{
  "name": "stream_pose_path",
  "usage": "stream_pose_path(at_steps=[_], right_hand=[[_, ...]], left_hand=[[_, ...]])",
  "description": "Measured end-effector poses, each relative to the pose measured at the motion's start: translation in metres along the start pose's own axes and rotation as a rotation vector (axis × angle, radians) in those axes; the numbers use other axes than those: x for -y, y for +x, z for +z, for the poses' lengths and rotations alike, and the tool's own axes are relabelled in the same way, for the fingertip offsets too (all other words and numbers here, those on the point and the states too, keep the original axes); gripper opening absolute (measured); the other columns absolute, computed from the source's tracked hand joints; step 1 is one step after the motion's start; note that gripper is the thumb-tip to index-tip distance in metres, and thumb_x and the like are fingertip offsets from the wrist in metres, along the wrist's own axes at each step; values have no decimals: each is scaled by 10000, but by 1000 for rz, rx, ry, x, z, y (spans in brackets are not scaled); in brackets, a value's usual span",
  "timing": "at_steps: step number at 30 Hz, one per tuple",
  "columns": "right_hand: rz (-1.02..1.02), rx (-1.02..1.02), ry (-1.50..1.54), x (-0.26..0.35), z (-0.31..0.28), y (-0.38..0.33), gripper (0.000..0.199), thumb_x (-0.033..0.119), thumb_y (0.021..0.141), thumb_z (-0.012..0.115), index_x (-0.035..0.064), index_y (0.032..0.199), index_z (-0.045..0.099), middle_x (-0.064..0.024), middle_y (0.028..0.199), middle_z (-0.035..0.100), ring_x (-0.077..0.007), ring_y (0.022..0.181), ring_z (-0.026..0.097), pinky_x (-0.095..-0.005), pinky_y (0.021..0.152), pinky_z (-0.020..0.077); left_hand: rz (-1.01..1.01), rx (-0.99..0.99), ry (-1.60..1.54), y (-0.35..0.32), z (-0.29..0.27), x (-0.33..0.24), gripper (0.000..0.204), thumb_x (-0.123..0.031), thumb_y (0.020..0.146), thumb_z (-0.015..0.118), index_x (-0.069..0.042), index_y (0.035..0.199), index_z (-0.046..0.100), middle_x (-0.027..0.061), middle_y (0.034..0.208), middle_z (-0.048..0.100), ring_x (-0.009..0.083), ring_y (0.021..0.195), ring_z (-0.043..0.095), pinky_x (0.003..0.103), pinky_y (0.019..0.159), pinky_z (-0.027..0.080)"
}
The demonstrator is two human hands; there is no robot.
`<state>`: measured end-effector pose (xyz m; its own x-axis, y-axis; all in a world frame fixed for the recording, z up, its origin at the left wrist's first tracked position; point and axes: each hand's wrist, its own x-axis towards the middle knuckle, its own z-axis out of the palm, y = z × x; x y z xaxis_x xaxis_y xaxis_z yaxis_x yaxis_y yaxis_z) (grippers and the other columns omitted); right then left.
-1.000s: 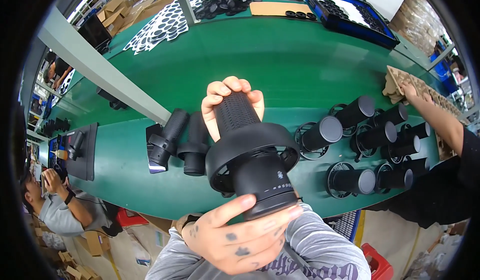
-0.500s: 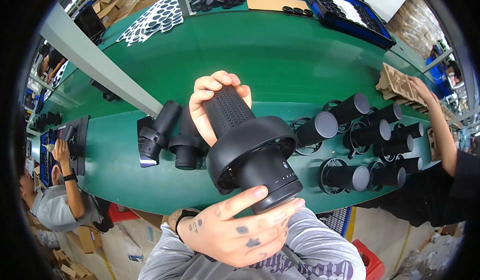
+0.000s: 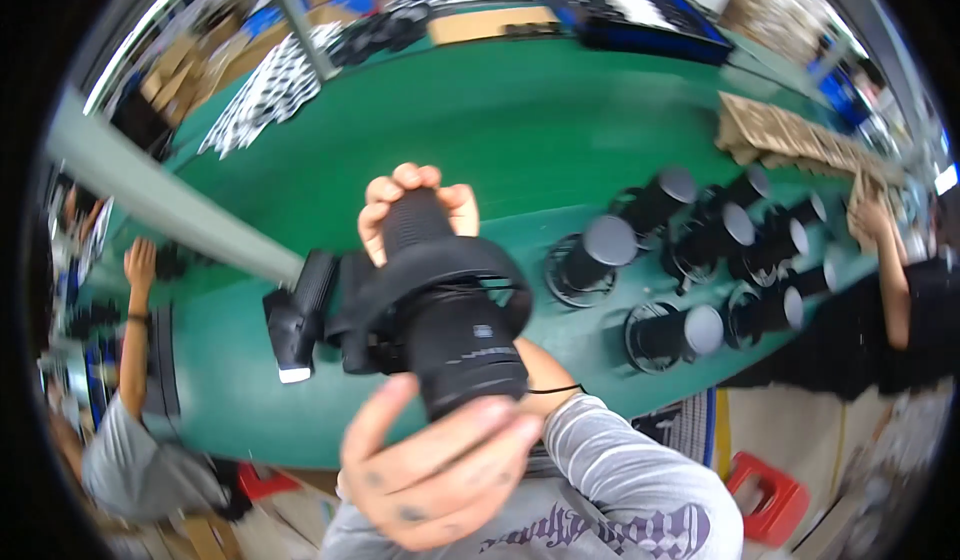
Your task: The person picks up a microphone and a shock mount, fits the microphone into the mount, and rotates it before placing the assembly on the conveyor belt and repeating the process.
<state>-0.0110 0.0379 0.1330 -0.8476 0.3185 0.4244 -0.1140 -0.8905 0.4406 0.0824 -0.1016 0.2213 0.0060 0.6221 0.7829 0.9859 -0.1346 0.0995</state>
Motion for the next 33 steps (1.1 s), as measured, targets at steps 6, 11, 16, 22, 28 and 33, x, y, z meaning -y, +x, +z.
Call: stream_pose_path(at_steps=[6, 11, 16, 22, 28, 33], right_hand=[[-273, 69, -354, 24, 32, 4, 152, 158, 752, 509, 40, 792, 597, -85, 861, 571, -265, 851, 538, -408, 728, 516], [-569, 353, -721, 13, 94, -42, 211, 200, 730, 472, 1, 690, 526, -145, 737, 529, -294, 760, 531, -409, 651, 486], [-911, 996, -1757, 19, 168, -116, 213, 197, 829, 549, 50, 685, 605, -92, 754, 615, -253, 734, 589, -364, 562, 503], [-1099, 1151, -2107, -2, 209, -156, 165, 120, 793, 604, 35, 660, 653, -83, 735, 667, -243, 711, 620, -344, 604, 555], [-1116, 985, -2255, 12, 221, -209, 63, 51, 671, 605, 23, 674, 662, -94, 737, 675, -252, 704, 621, -344, 602, 548], [-933, 828, -2325, 10, 206, -219, 30, 49, 668, 641, 31, 677, 663, -88, 785, 688, -248, 742, 636, -356, 666, 550]], left_hand=[[0, -20, 8, -7, -39, -2, 82, -154, 724, 664, -140, 803, 678, 19, 944, 649, 242, 926, 601, 399, 789, 484], [418, -305, -160, -15, -32, 12, 196, -227, 786, 538, -142, 720, 702, 52, 784, 645, 280, 843, 600, 494, 773, 467], [338, -316, -128, -23, -39, 1, 213, -268, 827, 542, -110, 748, 660, 91, 792, 606, 311, 756, 574, 563, 800, 459], [-133, 294, -202, 9, -27, -28, 461, -69, 752, 719, -9, 1188, 579, 164, 1285, 539, 329, 1233, 484, 414, 1005, 417], [-105, 352, -409, 5, 35, -34, 796, -396, 546, 854, -130, 1242, 574, 201, 1321, 483, 338, 1023, 604, 379, 747, 552], [-160, 430, -459, -12, 49, -39, 761, -364, 547, 848, -181, 1238, 586, 145, 1280, 505, 301, 1032, 606, 372, 771, 549]])
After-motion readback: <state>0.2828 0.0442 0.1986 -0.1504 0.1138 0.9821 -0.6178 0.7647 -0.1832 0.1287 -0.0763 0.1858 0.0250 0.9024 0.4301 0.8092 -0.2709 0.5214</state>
